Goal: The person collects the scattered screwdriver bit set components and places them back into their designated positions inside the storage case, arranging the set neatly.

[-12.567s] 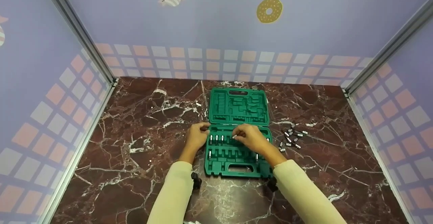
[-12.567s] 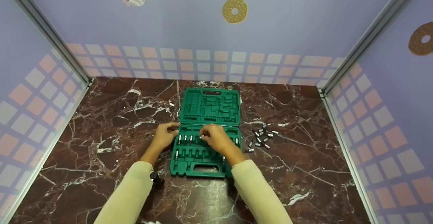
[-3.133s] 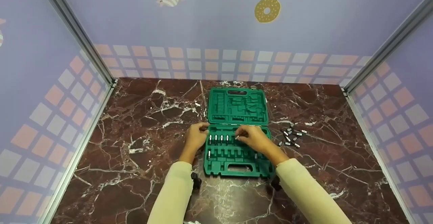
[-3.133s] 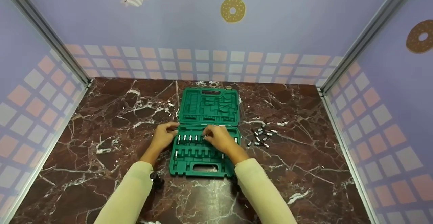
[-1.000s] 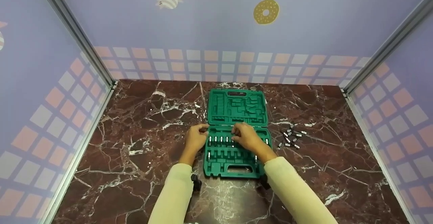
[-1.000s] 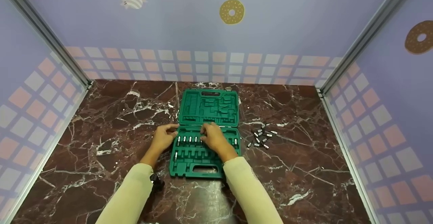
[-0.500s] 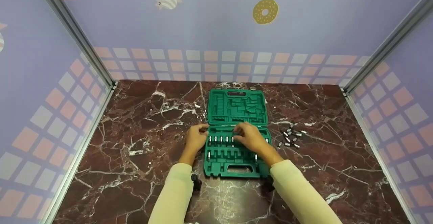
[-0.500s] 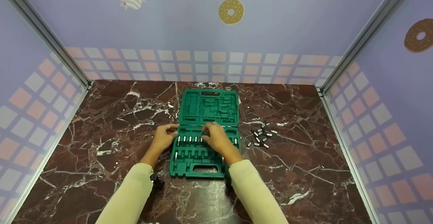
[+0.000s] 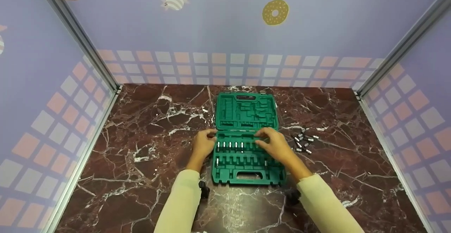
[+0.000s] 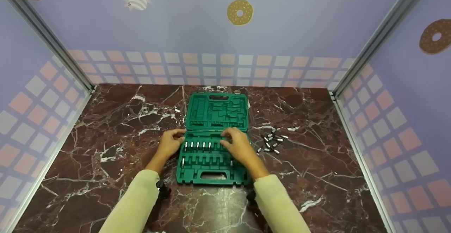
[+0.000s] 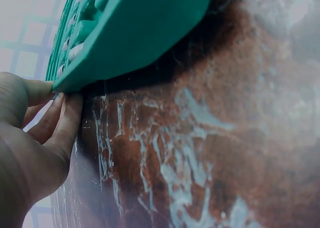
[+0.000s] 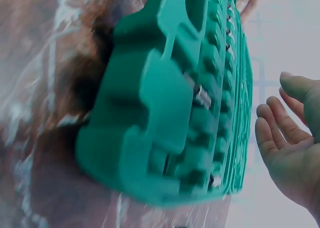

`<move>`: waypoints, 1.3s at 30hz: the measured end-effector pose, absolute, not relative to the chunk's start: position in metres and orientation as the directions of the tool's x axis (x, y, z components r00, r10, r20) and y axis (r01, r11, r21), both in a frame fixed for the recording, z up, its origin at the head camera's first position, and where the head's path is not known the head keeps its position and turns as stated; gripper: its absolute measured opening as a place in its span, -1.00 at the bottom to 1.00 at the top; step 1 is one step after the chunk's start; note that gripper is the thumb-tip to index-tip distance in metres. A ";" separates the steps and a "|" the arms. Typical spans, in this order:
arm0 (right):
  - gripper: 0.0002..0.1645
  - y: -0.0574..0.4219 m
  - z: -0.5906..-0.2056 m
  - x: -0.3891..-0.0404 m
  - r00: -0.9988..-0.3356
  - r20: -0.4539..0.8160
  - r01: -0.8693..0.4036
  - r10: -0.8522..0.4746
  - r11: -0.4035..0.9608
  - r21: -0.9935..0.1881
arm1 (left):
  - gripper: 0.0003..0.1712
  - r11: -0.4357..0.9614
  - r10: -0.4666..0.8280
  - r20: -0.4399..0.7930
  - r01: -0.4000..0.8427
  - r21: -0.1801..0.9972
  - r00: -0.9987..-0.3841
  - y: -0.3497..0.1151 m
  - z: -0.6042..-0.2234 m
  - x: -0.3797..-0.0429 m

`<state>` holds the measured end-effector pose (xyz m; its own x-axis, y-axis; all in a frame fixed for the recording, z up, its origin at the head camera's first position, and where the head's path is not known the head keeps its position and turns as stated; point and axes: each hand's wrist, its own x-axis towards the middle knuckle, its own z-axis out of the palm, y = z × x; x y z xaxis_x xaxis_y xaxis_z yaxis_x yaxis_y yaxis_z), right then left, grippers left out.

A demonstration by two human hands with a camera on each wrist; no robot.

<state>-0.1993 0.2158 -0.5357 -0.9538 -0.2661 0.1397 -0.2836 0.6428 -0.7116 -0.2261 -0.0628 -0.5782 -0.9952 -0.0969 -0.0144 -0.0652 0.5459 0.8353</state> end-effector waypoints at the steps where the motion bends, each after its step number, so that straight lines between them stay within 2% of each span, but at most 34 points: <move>1: -0.75 0.220 -0.536 -0.198 -0.953 0.154 -0.290 -0.261 0.636 -0.715 | -0.72 0.549 -0.097 -0.012 -0.064 0.834 -0.995 -0.063 -0.578 -0.226; 11: -0.67 0.257 -0.541 -0.188 -0.949 0.261 -0.313 -0.175 0.579 -0.753 | -0.72 0.527 -0.087 -0.017 -0.060 0.848 -0.996 -0.065 -0.578 -0.226; 23: -0.58 0.300 -0.553 -0.172 -0.952 0.304 -0.232 0.018 0.602 -0.764 | -0.72 0.519 -0.088 -0.020 -0.063 0.852 -0.996 -0.064 -0.578 -0.226; 39: -0.49 0.351 -0.566 -0.162 -0.942 0.320 -0.176 0.098 0.668 -0.723 | -0.73 0.533 -0.090 -0.004 -0.051 0.845 -0.996 -0.064 -0.578 -0.226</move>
